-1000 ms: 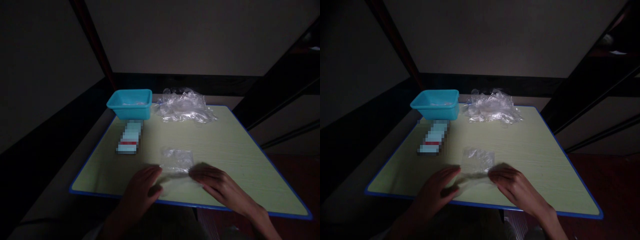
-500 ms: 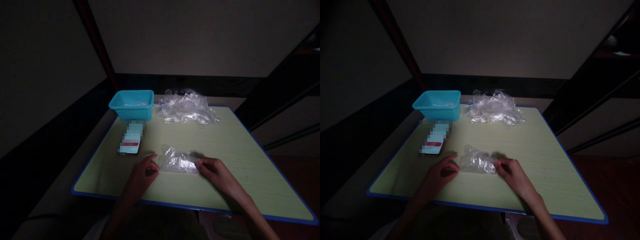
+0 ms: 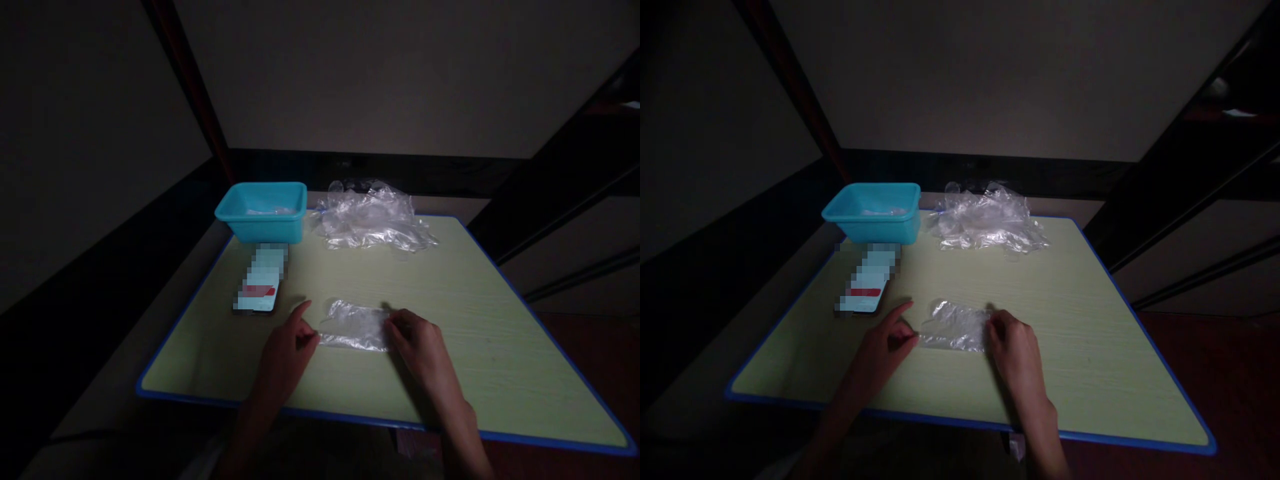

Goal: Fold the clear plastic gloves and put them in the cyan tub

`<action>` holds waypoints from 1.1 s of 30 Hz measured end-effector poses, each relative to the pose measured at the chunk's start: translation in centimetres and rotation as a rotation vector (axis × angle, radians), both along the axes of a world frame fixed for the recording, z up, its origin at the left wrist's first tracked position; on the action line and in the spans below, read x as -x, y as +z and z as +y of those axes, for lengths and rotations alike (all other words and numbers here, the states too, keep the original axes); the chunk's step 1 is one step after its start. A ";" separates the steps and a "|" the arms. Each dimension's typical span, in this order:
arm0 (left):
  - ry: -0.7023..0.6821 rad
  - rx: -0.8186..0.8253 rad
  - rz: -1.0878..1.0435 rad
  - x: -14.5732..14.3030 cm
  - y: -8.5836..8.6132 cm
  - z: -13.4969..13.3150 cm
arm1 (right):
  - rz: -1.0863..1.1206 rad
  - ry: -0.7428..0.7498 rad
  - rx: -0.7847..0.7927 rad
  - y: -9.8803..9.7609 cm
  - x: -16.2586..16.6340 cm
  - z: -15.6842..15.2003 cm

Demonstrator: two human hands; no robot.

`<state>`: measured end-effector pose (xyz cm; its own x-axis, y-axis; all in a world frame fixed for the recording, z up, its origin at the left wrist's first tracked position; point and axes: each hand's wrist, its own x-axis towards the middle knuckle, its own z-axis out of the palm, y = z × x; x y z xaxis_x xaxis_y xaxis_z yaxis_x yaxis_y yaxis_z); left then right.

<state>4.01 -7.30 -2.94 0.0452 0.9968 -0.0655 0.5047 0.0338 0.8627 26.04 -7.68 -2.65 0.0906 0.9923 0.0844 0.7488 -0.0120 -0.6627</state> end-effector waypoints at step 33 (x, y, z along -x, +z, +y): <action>0.047 -0.132 0.282 -0.5 0.1 -0.4 | -0.151 -0.051 -0.311 0.8 1.6 -0.9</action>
<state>4.47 -7.72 -2.83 -0.0025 0.9981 0.0614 0.7255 -0.0405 0.6871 24.49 -8.55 -1.87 0.1027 0.9116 0.3981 0.8424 0.1331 -0.5222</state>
